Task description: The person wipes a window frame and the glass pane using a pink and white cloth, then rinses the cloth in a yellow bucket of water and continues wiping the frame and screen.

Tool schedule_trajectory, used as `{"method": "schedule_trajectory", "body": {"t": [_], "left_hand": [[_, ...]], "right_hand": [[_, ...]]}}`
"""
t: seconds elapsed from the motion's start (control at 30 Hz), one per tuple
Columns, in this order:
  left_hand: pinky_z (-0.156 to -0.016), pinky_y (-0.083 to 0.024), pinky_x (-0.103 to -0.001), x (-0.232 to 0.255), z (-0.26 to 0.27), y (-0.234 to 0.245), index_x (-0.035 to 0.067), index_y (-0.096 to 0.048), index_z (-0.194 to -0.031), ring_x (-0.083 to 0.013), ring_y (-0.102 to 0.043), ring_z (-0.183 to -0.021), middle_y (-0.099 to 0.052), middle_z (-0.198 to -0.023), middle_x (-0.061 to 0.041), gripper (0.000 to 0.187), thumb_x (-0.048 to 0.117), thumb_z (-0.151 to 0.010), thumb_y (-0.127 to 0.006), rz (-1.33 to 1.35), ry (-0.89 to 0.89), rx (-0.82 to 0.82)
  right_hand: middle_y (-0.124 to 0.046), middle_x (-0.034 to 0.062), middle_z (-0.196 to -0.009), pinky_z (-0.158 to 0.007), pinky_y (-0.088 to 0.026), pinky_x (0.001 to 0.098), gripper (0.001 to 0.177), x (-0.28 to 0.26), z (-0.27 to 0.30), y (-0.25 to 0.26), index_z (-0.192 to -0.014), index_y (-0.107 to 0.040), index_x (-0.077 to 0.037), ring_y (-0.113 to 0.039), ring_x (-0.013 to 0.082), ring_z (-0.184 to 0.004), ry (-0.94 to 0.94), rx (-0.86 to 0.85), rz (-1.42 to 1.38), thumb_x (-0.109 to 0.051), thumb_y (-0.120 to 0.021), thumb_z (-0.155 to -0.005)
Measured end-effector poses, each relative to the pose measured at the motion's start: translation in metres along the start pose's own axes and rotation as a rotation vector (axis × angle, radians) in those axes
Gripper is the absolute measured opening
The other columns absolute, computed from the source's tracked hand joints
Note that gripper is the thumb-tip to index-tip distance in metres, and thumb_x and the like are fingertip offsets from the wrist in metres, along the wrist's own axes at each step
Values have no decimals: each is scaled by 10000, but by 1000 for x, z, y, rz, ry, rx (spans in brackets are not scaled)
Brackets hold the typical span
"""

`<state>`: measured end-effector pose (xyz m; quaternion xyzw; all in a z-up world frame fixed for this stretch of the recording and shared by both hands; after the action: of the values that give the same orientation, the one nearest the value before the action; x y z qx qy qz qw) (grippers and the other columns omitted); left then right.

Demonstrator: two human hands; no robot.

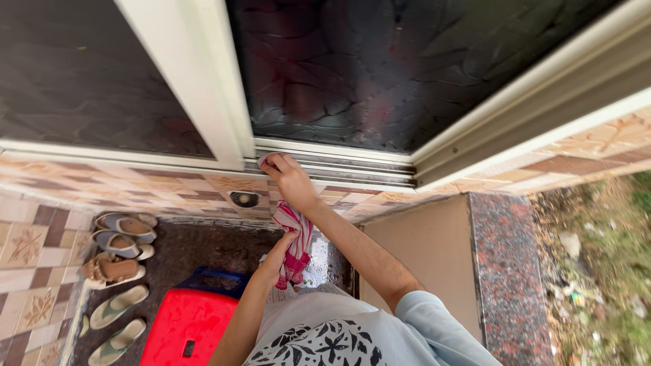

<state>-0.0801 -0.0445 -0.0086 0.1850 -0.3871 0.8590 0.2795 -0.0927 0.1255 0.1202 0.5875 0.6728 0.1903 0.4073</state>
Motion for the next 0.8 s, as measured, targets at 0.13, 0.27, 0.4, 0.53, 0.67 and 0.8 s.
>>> {"method": "schedule_trajectory", "body": {"t": [0.13, 0.27, 0.4, 0.53, 0.67, 0.8], "left_hand": [[-756, -564, -343, 0, -6, -24, 139, -684, -1184, -162, -687, -828, -729, -983, -44, 470, 494, -879, -648, -124, 115, -14], [-775, -556, -319, 7, -15, -55, 142, -692, -1194, -140, -686, -834, -735, -1005, -28, 488, 505, -871, -655, -259, 165, -75], [-761, -535, -323, 5, -30, -78, 94, -695, -1153, -154, -672, -801, -727, -966, -50, 485, 498, -887, -658, -352, 156, -225], [-807, -516, -265, -7, -46, -92, 106, -709, -1147, -94, -674, -862, -736, -1010, -2, 465, 500, -908, -646, -480, 231, -264], [-791, -515, -271, -13, -52, -101, 95, -709, -1136, -101, -670, -846, -730, -1006, -20, 466, 504, -923, -642, -498, 270, -349], [-772, -552, -290, -2, -54, -114, 67, -734, -1109, -145, -700, -801, -758, -972, -70, 517, 524, -898, -617, -580, 325, -412]], "right_hand": [[-641, 84, -1122, -951, -521, 385, 401, 24, 33, 37, -1140, -735, -23, -612, 271, -1032, -56, 44, 28, 32, -655, -751], [-633, 102, -1136, -946, -517, 398, 452, 46, 74, 77, -1173, -722, -2, -611, 289, -1052, -124, 71, 174, 32, -652, -728], [-604, 121, -1172, -931, -502, 425, 505, 59, 109, 110, -1224, -700, -4, -588, 314, -1056, -298, 72, 315, 9, -678, -720], [-575, 147, -1213, -942, -499, 423, 593, 62, 134, 131, -1290, -667, 1, -573, 338, -1063, -474, 56, 408, 20, -647, -697], [-559, 149, -1197, -943, -502, 411, 566, 74, 144, 141, -1342, -651, -20, -572, 338, -1075, -705, 62, 525, 53, -599, -783], [-558, 156, -1206, -921, -517, 417, 557, 76, 152, 144, -1357, -587, 23, -569, 332, -1076, -804, -16, 757, -46, -617, -805]]}}
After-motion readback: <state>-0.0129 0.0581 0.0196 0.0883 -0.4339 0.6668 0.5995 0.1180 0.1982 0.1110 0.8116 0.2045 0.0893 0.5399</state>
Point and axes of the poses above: each hand's wrist, its own z-axis away from the middle knuckle, its own y-axis out of the back of the hand, x = y × z, the point moved 1 cm from there along -z, towards the middle knuckle
